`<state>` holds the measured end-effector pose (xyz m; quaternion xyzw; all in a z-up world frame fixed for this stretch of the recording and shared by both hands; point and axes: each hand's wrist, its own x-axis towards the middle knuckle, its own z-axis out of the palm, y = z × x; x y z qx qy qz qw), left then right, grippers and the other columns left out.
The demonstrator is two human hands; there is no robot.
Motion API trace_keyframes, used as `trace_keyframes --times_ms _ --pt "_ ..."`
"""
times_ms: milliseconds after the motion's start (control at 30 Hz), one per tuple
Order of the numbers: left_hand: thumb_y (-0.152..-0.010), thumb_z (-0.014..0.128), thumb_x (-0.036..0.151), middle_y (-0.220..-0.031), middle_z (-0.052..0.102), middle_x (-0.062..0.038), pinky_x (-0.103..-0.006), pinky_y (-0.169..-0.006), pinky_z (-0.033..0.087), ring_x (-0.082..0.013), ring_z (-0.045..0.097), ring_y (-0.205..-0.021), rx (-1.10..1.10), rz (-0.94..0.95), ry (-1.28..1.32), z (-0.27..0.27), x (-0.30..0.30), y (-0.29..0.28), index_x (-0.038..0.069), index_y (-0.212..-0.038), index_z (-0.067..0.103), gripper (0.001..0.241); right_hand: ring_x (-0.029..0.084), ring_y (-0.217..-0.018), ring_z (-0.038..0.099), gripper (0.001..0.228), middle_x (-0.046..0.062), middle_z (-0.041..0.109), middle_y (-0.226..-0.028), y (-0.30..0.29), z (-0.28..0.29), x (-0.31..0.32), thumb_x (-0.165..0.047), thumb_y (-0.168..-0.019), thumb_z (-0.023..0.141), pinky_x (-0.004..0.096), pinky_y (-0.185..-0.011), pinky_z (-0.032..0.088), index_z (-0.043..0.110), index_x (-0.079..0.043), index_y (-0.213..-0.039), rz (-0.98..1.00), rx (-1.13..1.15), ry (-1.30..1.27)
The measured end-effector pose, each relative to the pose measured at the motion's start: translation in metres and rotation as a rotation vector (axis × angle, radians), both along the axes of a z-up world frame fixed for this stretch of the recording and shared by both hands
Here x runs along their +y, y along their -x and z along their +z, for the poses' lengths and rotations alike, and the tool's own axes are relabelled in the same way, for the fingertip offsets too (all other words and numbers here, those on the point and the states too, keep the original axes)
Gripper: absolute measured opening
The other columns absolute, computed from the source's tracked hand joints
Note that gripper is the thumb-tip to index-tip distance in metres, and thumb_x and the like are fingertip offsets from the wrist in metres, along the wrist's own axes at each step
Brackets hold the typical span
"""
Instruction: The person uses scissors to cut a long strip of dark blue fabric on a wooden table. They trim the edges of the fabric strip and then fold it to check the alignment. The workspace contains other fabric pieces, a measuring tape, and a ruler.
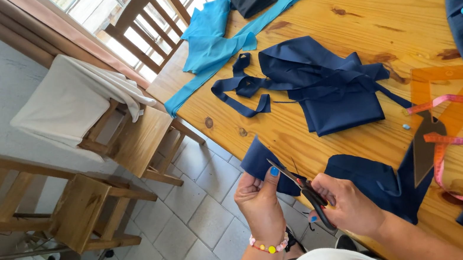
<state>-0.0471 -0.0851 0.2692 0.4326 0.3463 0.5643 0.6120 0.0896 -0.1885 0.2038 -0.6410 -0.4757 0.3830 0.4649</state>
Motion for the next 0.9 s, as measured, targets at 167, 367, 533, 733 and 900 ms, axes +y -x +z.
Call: trace_keyframes --times_ms 167,367,533,733,900 --pt "-0.085 0.077 -0.003 -0.090 0.077 -0.007 -0.0291 -0.070 0.058 -0.0115 0.066 -0.080 -0.004 0.000 -0.021 -0.002 0.011 0.005 -0.006 -0.102 0.075 0.017 0.009 -0.060 0.059 0.034 0.001 0.069 -0.068 0.004 0.015 0.009 -0.003 -0.067 0.091 0.025 -0.054 0.050 0.064 -0.010 -0.085 0.041 0.071 -0.012" --pt "-0.085 0.078 -0.003 -0.087 0.074 -0.003 -0.0271 -0.068 0.055 -0.0080 0.061 -0.078 0.048 0.020 -0.031 -0.007 0.023 0.014 -0.003 -0.098 0.075 0.014 0.010 -0.060 0.056 0.034 -0.001 0.065 -0.066 0.014 0.020 0.023 -0.004 -0.064 0.094 0.026 -0.055 0.050 0.064 -0.010 -0.080 0.016 0.076 0.069" --pt "-0.085 0.078 -0.004 -0.078 0.071 0.001 -0.0241 -0.061 0.050 -0.0058 0.057 -0.071 0.046 0.032 -0.046 -0.010 0.031 0.020 -0.002 -0.093 0.074 0.008 0.009 -0.061 0.056 0.039 -0.002 0.066 -0.067 0.020 0.010 0.033 -0.008 -0.062 0.098 0.025 -0.056 0.052 0.065 -0.011 -0.082 -0.018 0.051 0.135" --pt "-0.086 0.079 -0.002 -0.072 0.059 0.006 -0.0219 -0.058 0.039 -0.0037 0.046 -0.068 0.068 0.053 -0.082 -0.008 0.038 0.025 0.002 -0.088 0.072 0.008 0.010 -0.059 0.059 0.036 0.000 0.067 -0.067 0.024 0.006 0.039 -0.004 -0.063 0.097 0.026 -0.053 0.054 0.066 -0.008 -0.082 0.018 0.120 0.052" --pt "-0.086 0.077 -0.001 -0.077 0.068 0.000 -0.0254 -0.059 0.052 -0.0069 0.058 -0.069 -0.010 0.041 -0.074 -0.001 0.044 0.029 0.000 -0.096 0.073 0.011 0.009 -0.060 0.062 0.037 0.000 0.069 -0.066 0.026 0.006 0.042 -0.005 -0.064 0.097 0.024 -0.055 0.056 0.066 -0.009 -0.083 0.033 0.085 0.061"
